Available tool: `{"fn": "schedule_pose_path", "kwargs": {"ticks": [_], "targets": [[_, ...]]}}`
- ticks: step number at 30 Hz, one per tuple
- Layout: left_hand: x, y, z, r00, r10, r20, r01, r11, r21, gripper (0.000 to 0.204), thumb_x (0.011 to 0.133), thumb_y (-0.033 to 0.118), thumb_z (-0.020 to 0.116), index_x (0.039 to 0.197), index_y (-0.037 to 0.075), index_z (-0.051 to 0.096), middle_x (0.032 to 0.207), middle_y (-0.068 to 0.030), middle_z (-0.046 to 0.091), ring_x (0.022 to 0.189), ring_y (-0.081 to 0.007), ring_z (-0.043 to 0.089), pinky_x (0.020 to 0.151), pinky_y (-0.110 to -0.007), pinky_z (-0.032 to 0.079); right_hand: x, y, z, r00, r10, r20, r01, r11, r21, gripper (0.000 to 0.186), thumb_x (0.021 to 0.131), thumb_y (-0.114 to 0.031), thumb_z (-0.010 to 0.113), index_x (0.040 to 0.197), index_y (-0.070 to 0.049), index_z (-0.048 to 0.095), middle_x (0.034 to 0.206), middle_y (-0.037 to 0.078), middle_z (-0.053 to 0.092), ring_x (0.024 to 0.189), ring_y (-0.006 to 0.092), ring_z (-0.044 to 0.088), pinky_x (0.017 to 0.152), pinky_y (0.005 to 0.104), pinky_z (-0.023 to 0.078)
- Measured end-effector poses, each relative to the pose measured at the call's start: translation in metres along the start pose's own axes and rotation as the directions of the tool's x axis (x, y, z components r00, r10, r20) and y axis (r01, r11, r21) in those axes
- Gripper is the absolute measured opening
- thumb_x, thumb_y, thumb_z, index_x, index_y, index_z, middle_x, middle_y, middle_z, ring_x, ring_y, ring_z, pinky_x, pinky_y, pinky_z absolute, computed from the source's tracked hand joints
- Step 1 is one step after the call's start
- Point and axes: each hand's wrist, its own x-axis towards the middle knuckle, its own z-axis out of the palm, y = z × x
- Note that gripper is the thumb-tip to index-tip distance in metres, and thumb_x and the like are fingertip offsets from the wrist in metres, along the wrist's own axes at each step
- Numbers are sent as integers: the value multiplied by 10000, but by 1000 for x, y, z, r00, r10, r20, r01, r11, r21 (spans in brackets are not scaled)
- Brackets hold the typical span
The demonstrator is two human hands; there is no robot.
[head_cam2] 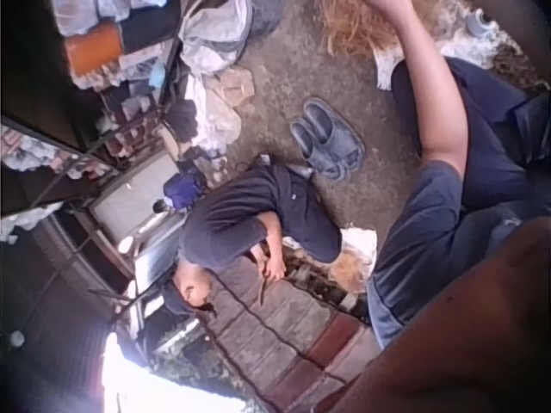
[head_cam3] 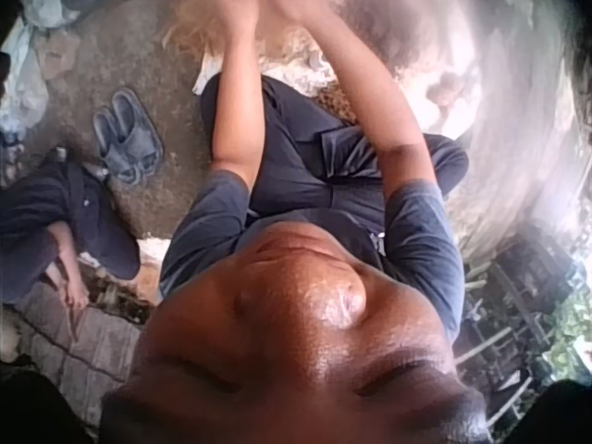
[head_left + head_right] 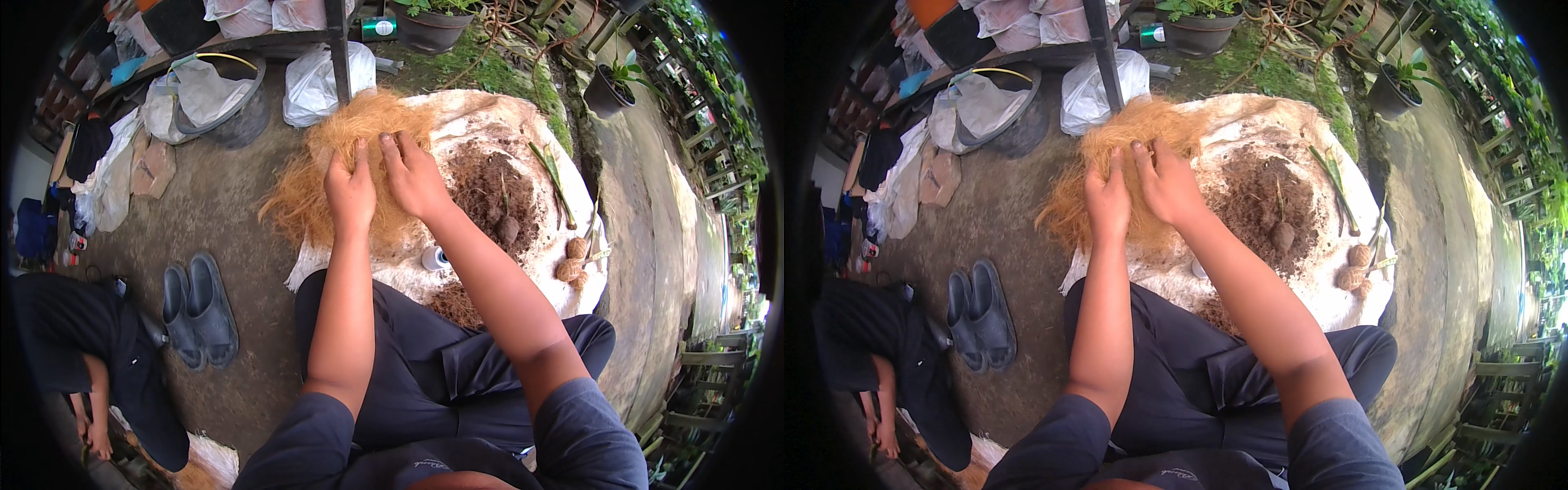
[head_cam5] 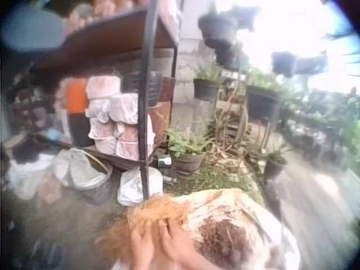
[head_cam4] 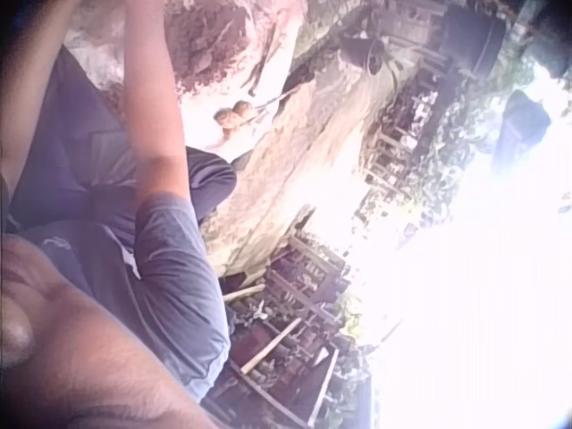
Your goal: The person sits on the ground and repeatedly wraps a small plant with coco fiber, securing it with twine. The person handles the plant, coco fiber, and twine by hand throughout the clip.
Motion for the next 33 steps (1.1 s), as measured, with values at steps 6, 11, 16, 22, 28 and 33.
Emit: {"fn": "schedule_pose_path", "kwargs": {"ticks": [6,11,16,22,28,33], "targets": [[-4,-7,5,991,-23,-128,25,1000,14,372,1082,288,526,1216,-47,619,975,-221,724,889,-375,682,826,-416,513,-4,-27,-9,987,137,81,-131,989,-75,422,1078,-350,531,1059,69,577,874,335,672,873,526,659,776,541,506],[-2,-11,9,988,88,-124,-85,996,33,359,1100,297,517,1022,-34,633,796,-173,671,701,-307,612,690,-420,483,-5,-3,3,989,-17,-147,7,998,-68,375,1073,-310,555,1043,61,605,882,346,669,883,520,666,781,531,515],[1,-11,2,996,33,-86,-30,999,38,377,1101,293,535,910,-24,610,749,-134,630,671,-201,552,672,-369,474,2,-13,-10,997,41,67,-36,997,-70,423,1080,-354,527,1059,53,638,931,345,677,953,512,660,831,529,510],[6,-14,-4,999,16,-38,-18,999,-45,355,1113,288,529,1108,-36,673,967,-66,709,872,-127,619,824,-294,499,6,7,-15,1000,17,18,-18,999,47,402,1085,-350,530,1141,27,656,950,273,712,905,406,693,830,454,512],[9,-10,-9,982,-129,141,169,931,-325,280,1018,249,701,1090,-13,636,982,-36,686,887,-131,593,806,-292,482,16,5,-23,995,50,82,-43,995,-92,462,1101,-403,486,1138,28,647,973,193,712,889,313,670,831,416,518],[10,-16,-34,935,-171,312,301,847,-438,533,916,143,798,1360,-21,555,1269,-117,671,1181,-250,643,1036,-403,510,43,-12,-30,967,-37,252,27,999,44,473,1110,-437,458,1152,-2,639,961,121,698,901,220,662,829,361,528]]}}
